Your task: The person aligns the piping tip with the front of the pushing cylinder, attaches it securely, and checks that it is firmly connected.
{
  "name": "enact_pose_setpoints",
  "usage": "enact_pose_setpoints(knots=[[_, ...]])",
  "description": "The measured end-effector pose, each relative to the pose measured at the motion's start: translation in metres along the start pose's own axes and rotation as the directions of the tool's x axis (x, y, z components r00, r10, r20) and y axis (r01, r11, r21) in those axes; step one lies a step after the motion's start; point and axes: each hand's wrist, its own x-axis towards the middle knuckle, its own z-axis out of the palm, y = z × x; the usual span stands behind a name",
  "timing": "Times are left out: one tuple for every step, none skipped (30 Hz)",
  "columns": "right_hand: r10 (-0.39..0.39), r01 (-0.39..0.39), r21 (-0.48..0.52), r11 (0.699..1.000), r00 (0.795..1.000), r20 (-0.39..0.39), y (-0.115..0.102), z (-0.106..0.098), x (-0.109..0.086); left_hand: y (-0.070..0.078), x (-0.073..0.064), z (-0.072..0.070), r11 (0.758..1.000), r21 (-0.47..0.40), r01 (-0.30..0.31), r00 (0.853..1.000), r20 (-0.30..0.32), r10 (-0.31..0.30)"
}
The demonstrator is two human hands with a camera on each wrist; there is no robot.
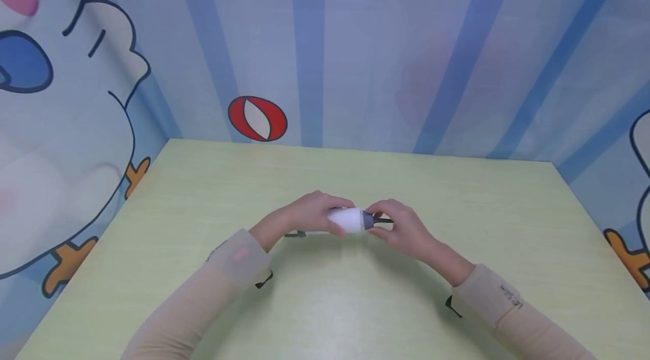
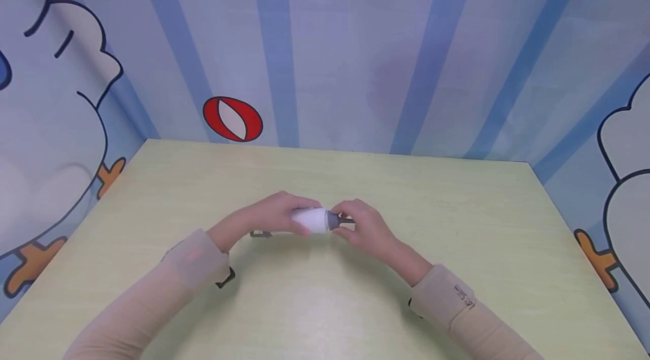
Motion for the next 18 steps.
enact_pose_setpoints(knots=[[0.012,-0.013,0.013,1.000,1.000,0.009,0.000,-0.001,0.000,0.000,0.000,0.000,1.000,0.007,-0.003,1.000,-0.003,0.003],[0.026,-0.027,0.032,0.999,0.999,0.019,0.000,-0.002,0.000,0.001,0.000,0.001,1.000,0.020,-0.008,1.000,-0.009,0.008],[0.040,-0.041,0.049,0.998,0.999,0.031,0.000,-0.003,0.000,0.001,0.000,0.001,0.999,0.036,-0.014,1.000,-0.015,0.015],[0.052,-0.055,0.071,0.996,0.998,0.042,0.001,-0.003,0.000,0.002,0.000,0.001,0.998,0.059,-0.021,1.000,-0.020,0.022],[0.067,-0.071,0.092,0.993,0.996,0.054,0.002,-0.004,0.000,0.003,0.000,0.001,0.996,0.085,-0.025,0.999,-0.025,0.027],[0.078,-0.085,0.106,0.991,0.995,0.066,0.003,-0.005,0.000,0.004,0.000,0.002,0.992,0.120,-0.031,0.999,-0.030,0.035],[0.091,-0.100,0.120,0.988,0.993,0.078,0.004,-0.005,0.001,0.004,0.000,0.002,0.987,0.157,-0.035,0.999,-0.036,0.041],[0.108,-0.119,0.137,0.983,0.990,0.090,0.005,-0.005,0.001,0.005,0.000,0.002,0.981,0.190,-0.038,0.998,-0.041,0.046],[0.125,-0.140,0.155,0.978,0.987,0.101,0.006,-0.006,0.001,0.006,0.000,0.002,0.975,0.220,-0.041,0.998,-0.046,0.052],[0.143,-0.160,0.172,0.972,0.984,0.110,0.006,-0.006,0.001,0.007,0.000,0.002,0.968,0.247,-0.041,0.997,-0.053,0.056],[0.160,-0.180,0.186,0.966,0.980,0.118,0.006,-0.007,0.001,0.008,0.000,0.002,0.963,0.267,-0.040,0.996,-0.061,0.058],[0.172,-0.194,0.196,0.961,0.978,0.122,0.006,-0.007,0.002,0.009,0.000,0.002,0.958,0.286,-0.039,0.996,-0.069,0.061],[0.187,-0.210,0.206,0.956,0.974,0.127,0.006,-0.008,0.002,0.010,0.000,0.002,0.954,0.297,-0.036,0.995,-0.077,0.062],[0.200,-0.226,0.218,0.950,0.971,0.132,0.007,-0.008,0.002,0.011,0.000,0.002,0.951,0.306,-0.035,0.995,-0.083,0.063],[0.210,-0.238,0.230,0.944,0.968,0.139,0.007,-0.008,0.003,0.012,-0.001,0.002,0.949,0.313,-0.030,0.994,-0.090,0.061],[0.218,-0.248,0.237,0.939,0.965,0.144,0.007,-0.008,0.003,0.012,-0.001,0.002,0.948,0.318,-0.024,0.994,-0.095,0.057],[0.221,-0.253,0.244,0.936,0.964,0.149,0.008,-0.009,0.003,0.013,-0.001,0.002,0.946,0.323,-0.020,0.994,-0.098,0.054],[0.224,-0.257,0.247,0.934,0.962,0.156,0.008,-0.009,0.003,0.013,-0.001,0.002,0.944,0.330,-0.015,0.994,-0.099,0.051]])
